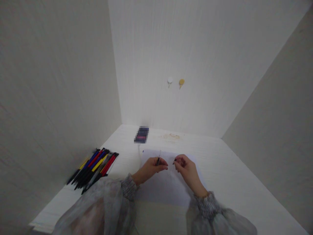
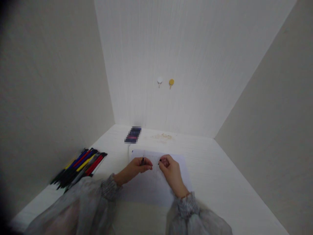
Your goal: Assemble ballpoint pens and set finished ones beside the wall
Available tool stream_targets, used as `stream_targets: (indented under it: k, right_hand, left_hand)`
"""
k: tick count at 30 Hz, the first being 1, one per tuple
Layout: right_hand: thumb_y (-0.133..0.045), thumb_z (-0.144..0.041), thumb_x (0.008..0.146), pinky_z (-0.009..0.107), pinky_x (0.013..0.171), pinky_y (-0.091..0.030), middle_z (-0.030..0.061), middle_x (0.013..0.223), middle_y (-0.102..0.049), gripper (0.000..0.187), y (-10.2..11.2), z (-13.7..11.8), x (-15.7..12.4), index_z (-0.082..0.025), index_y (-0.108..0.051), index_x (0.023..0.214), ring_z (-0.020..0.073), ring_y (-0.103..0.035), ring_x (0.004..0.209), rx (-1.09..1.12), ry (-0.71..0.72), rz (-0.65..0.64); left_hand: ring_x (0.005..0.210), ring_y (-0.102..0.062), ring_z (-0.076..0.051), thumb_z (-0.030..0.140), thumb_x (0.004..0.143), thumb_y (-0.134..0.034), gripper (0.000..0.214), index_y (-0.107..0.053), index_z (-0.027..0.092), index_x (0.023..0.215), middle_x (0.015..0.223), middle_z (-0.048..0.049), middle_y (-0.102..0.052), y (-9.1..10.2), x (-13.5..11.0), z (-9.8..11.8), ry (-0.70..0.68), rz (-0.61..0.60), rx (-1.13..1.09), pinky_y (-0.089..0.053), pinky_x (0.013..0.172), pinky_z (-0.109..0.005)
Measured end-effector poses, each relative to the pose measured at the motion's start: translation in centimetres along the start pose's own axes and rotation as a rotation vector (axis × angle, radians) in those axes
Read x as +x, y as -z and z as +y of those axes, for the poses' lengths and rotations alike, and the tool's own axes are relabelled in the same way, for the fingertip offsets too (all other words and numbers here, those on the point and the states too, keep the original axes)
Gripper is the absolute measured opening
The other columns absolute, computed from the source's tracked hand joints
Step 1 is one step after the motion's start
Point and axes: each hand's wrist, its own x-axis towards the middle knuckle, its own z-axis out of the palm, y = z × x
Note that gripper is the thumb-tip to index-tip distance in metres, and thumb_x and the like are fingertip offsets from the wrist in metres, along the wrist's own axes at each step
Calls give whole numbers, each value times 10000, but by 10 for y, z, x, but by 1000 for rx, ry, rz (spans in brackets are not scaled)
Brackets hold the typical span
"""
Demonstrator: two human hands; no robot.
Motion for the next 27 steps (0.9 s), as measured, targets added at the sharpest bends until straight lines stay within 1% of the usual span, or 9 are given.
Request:
stream_targets:
  k: [2, 3, 5, 9, 13, 18, 20, 24, 27]
  right_hand:
    - [-542, -333, 709, 227, 461, -409, -22, 566, -532, 181, 0, -6, -1, -177, -501, 791, 108, -510, 484, 285, -22, 26]
    - [-559, -342, 700, 227, 463, -418, -22, 569, -538, 196, -1, -8, -3, -179, -499, 791, 107, -516, 487, 369, -24, 16]
    - [-586, -337, 686, 230, 476, -431, -22, 565, -544, 202, -4, -12, -5, -179, -507, 784, 107, -527, 497, 432, -22, -19]
    - [-585, -316, 695, 228, 487, -432, -24, 549, -546, 177, -7, -15, -9, -175, -516, 775, 102, -526, 498, 404, -10, -73]
    - [-576, -301, 702, 224, 489, -430, -20, 554, -551, 158, -8, -15, -9, -173, -521, 777, 99, -524, 501, 361, 6, -75]
    - [-557, -290, 712, 225, 498, -434, -14, 566, -551, 127, -6, -18, -9, -175, -543, 764, 107, -529, 524, 294, 40, -102]
    - [-543, -283, 722, 229, 517, -435, -3, 599, -557, 114, -5, -20, -9, -176, -564, 756, 111, -529, 549, 240, 92, -103]
    - [-487, -250, 758, 232, 555, -432, 34, 740, -571, 145, -2, -24, -8, -188, -613, 795, 117, -529, 633, 144, 259, -112]
    - [-449, -210, 776, 229, 553, -424, 44, 789, -567, 196, -2, -22, -8, -210, -619, 873, 117, -522, 665, 121, 335, -131]
  left_hand:
    - [489, -356, -50, 323, 629, -619, 251, -585, 115, 766, 613, 2, -561, -1, 0, 0, 9, -9, -5, -263, 478, -200]
    - [488, -354, -49, 325, 628, -619, 250, -584, 116, 761, 613, 2, -561, -1, 0, 0, 11, -11, -8, -260, 476, -200]
    - [492, -357, -49, 329, 626, -620, 248, -582, 118, 751, 609, 3, -559, -2, 0, 1, 14, -13, -9, -261, 477, -200]
    - [492, -362, -50, 328, 617, -626, 248, -579, 118, 742, 575, 20, -528, -2, -1, 4, 23, -9, -15, -265, 480, -200]
    - [487, -354, -48, 316, 619, -624, 227, -577, 117, 717, 542, 37, -489, -2, -2, 6, 15, -13, -13, -263, 481, -199]
    - [490, -352, -49, 325, 623, -624, 233, -579, 121, 725, 544, 38, -492, -2, -2, 5, 20, -12, -10, -267, 487, -199]
    - [498, -362, -53, 336, 621, -627, 245, -580, 122, 729, 549, 35, -499, -2, -1, 5, 25, -10, -10, -275, 494, -201]
    - [549, -403, -70, 361, 619, -631, 273, -586, 123, 744, 606, 19, -530, -1, -1, 2, -10, 14, -8, -302, 532, -211]
    - [513, -369, -61, 373, 606, -643, 295, -590, 127, 761, 545, 43, -478, 1, 1, -3, -35, 51, 16, -282, 508, -207]
